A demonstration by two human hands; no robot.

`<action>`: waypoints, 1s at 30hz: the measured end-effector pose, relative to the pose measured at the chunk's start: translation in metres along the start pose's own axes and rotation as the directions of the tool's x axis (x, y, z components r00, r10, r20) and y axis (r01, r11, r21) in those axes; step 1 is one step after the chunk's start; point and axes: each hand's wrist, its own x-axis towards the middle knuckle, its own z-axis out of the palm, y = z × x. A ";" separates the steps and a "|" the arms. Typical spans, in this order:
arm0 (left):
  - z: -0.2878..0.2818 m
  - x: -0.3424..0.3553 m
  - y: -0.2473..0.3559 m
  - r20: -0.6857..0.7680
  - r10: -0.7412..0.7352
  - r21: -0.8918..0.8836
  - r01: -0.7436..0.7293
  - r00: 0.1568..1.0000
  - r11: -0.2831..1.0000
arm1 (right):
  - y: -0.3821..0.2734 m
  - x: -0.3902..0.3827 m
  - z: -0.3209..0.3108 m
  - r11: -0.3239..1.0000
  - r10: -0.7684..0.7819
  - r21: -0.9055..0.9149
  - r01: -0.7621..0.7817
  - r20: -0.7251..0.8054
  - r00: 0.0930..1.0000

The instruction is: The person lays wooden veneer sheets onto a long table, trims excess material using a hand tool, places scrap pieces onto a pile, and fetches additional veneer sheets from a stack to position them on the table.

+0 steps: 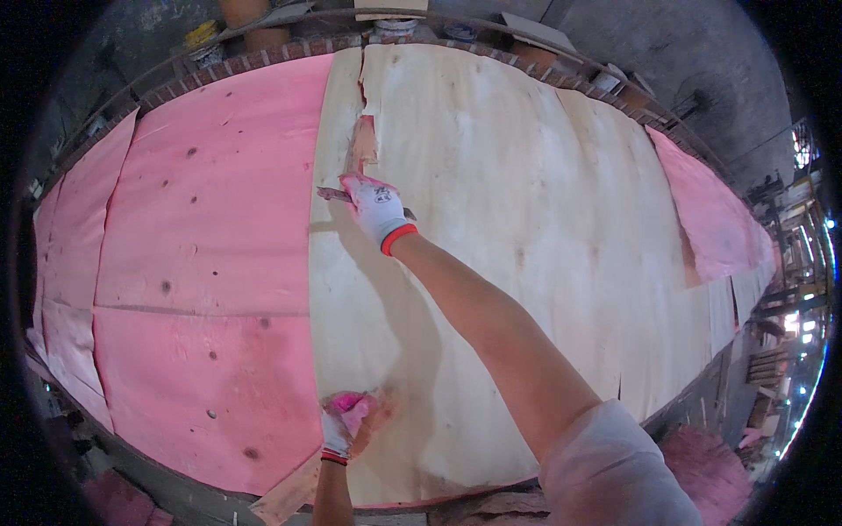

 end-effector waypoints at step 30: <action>0.034 0.006 0.007 -0.044 -0.133 -0.383 0.106 0.990 0.918 | -0.148 -0.498 -0.252 -0.271 0.447 0.341 -0.900 0.873 0.196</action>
